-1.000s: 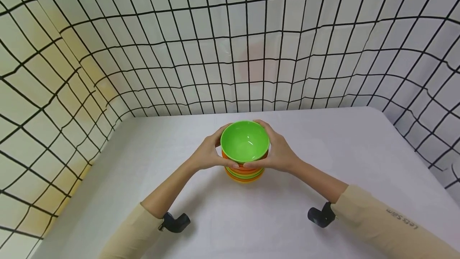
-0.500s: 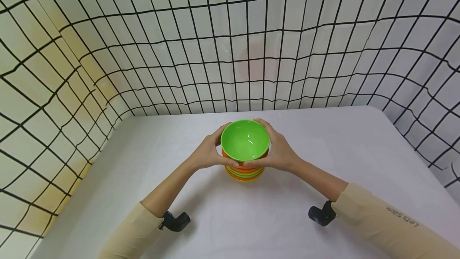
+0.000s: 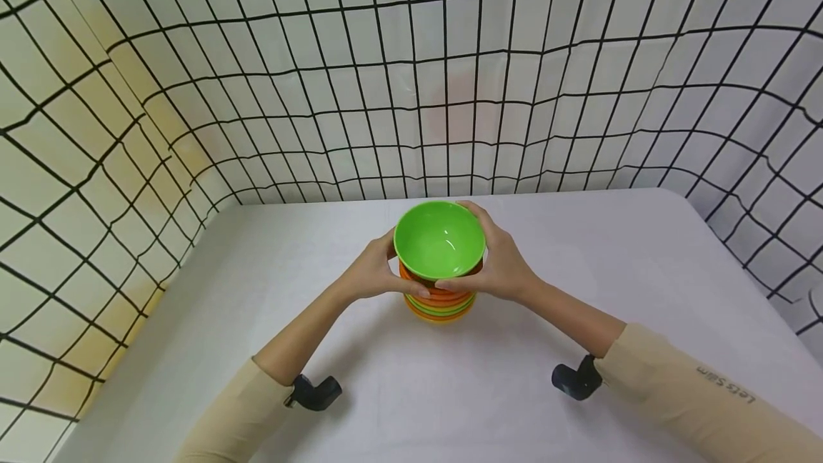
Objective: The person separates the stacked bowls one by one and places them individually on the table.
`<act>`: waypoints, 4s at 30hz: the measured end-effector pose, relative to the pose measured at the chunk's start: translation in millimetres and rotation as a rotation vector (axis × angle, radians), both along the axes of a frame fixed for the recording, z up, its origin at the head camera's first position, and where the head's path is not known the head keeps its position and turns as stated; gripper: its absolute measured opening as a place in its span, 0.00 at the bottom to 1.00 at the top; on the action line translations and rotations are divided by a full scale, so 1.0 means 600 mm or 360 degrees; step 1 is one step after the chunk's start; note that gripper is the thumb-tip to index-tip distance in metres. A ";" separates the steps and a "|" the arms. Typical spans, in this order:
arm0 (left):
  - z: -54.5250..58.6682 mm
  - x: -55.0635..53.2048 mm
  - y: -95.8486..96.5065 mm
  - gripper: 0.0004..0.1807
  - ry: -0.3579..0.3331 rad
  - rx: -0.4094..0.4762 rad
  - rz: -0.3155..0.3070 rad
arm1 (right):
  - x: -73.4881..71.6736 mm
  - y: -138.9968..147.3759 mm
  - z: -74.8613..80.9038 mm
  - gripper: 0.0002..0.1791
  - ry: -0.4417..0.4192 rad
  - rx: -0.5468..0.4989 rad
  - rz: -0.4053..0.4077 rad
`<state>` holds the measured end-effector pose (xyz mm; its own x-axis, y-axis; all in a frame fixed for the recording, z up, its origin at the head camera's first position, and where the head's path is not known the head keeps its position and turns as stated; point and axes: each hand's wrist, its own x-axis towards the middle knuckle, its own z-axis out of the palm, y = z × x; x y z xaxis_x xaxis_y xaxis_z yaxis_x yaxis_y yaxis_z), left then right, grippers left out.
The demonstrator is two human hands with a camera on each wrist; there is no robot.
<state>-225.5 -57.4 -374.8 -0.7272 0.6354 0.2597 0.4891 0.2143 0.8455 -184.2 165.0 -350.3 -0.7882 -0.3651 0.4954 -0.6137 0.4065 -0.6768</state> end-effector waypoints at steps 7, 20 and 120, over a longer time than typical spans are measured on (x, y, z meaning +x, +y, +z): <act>0.002 0.000 -0.003 0.51 0.0012 -0.0023 0.0011 | -0.020 0.000 -0.008 0.60 -0.0031 -0.0046 0.0045; 0.022 0.010 -0.006 0.52 0.0013 -0.0064 -0.0006 | -0.037 0.001 0.024 0.57 -0.0070 -0.0068 0.0056; -0.006 -0.007 -0.006 0.55 -0.0044 -0.0051 0.0086 | -0.261 -0.010 -0.158 0.48 -0.0814 0.0082 -0.0202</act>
<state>-229.6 -60.9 -378.4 -0.7672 0.6028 0.2193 0.4529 0.2669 0.8507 -340.6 158.7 -445.4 -0.9640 -0.2651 0.0198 -0.1541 0.4967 -0.8541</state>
